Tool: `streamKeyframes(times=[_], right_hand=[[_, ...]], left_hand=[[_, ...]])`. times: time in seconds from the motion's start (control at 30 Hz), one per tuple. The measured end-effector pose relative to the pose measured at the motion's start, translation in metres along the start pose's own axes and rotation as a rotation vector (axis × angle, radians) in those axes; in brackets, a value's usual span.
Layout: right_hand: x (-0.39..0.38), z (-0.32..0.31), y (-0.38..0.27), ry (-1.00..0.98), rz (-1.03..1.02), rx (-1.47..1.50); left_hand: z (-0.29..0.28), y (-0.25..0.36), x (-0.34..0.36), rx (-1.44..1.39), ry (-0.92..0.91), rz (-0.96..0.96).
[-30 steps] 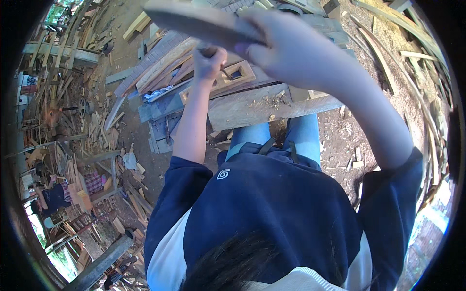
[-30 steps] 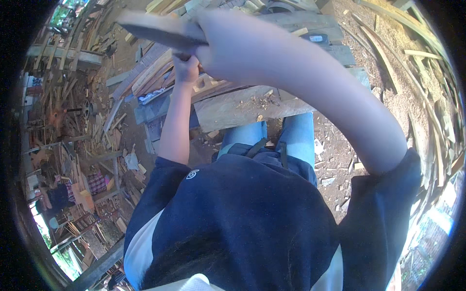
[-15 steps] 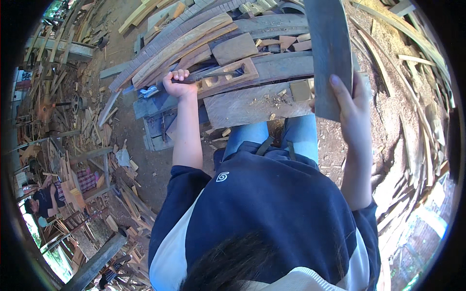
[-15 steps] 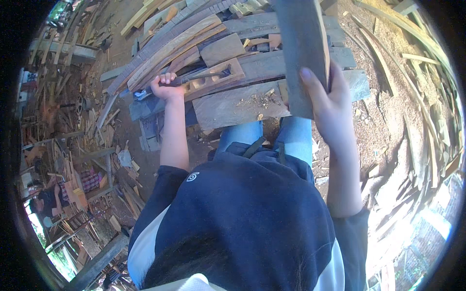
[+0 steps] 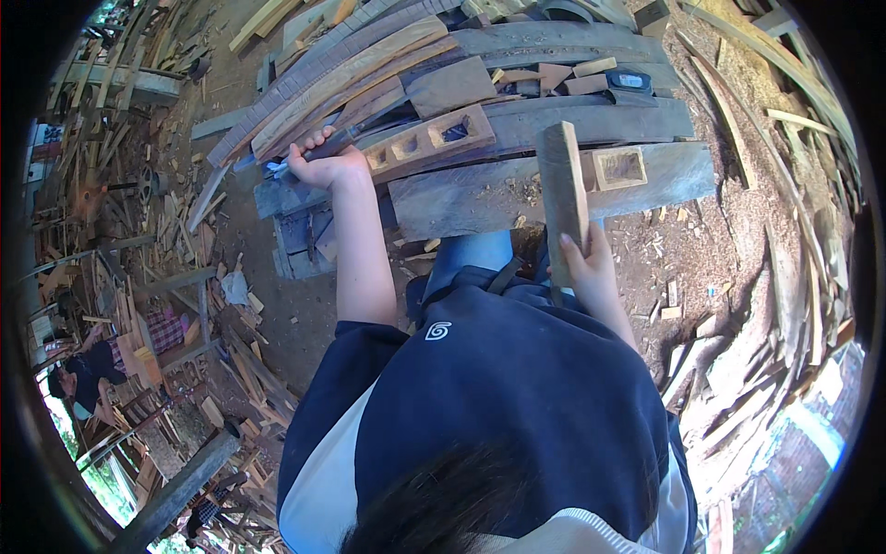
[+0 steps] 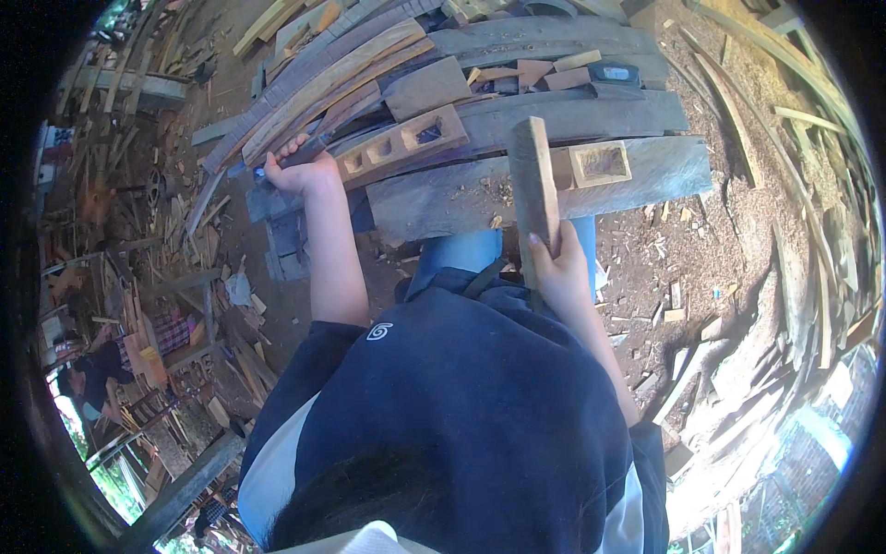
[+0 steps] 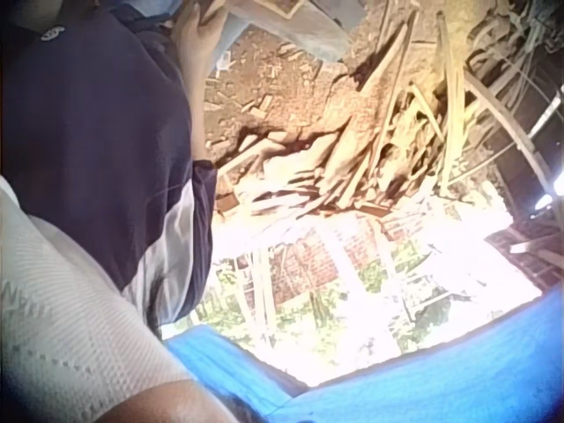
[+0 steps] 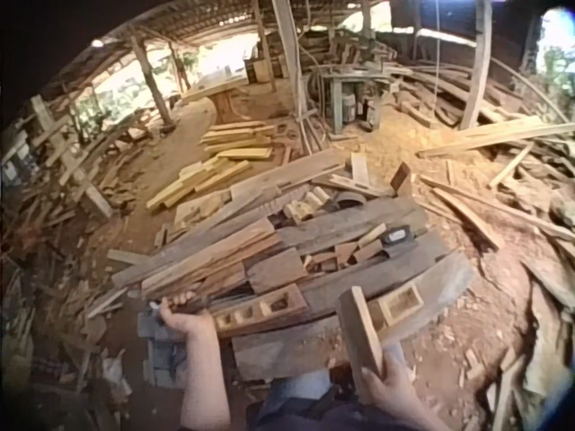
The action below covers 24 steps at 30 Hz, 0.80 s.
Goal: Using a chisel and wooden mallet to carve out a mortise in a piece of wood.
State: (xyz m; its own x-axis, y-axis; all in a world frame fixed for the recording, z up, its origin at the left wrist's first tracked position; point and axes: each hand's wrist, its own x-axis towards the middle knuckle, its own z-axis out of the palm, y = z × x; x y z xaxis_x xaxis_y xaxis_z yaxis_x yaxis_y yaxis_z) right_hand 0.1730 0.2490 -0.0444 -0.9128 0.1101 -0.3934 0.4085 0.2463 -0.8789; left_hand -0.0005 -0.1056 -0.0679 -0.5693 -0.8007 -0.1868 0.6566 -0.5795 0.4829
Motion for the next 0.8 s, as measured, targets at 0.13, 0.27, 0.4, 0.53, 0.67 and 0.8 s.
streamKeyframes(times=[0.13, 0.27, 0.4, 0.53, 0.67, 0.8], right_hand=[[0.024, 0.006, 0.0, 0.065, -0.117, -0.247], [0.066, 0.017, -0.001, 0.091, -0.247, -0.211], [0.091, 0.035, 0.013, 0.128, -0.091, -0.143], [0.078, 0.035, 0.037, 0.082, -0.039, -0.189], [0.05, 0.011, 0.04, 0.082, -0.135, -0.222], [0.039, -0.011, 0.013, -0.076, -0.022, 0.264]], left_hand=[[0.035, 0.053, -0.015, 0.273, -0.399, -0.148], [0.066, 0.067, -0.042, 1.344, -0.696, -0.168], [0.041, 0.011, -0.065, 2.127, -1.191, 0.251], [0.02, -0.009, -0.061, 2.417, -1.378, 0.203], [0.033, 0.006, -0.083, 2.363, -1.411, 0.216], [0.057, 0.037, -0.139, 2.132, -1.488, 0.246]])
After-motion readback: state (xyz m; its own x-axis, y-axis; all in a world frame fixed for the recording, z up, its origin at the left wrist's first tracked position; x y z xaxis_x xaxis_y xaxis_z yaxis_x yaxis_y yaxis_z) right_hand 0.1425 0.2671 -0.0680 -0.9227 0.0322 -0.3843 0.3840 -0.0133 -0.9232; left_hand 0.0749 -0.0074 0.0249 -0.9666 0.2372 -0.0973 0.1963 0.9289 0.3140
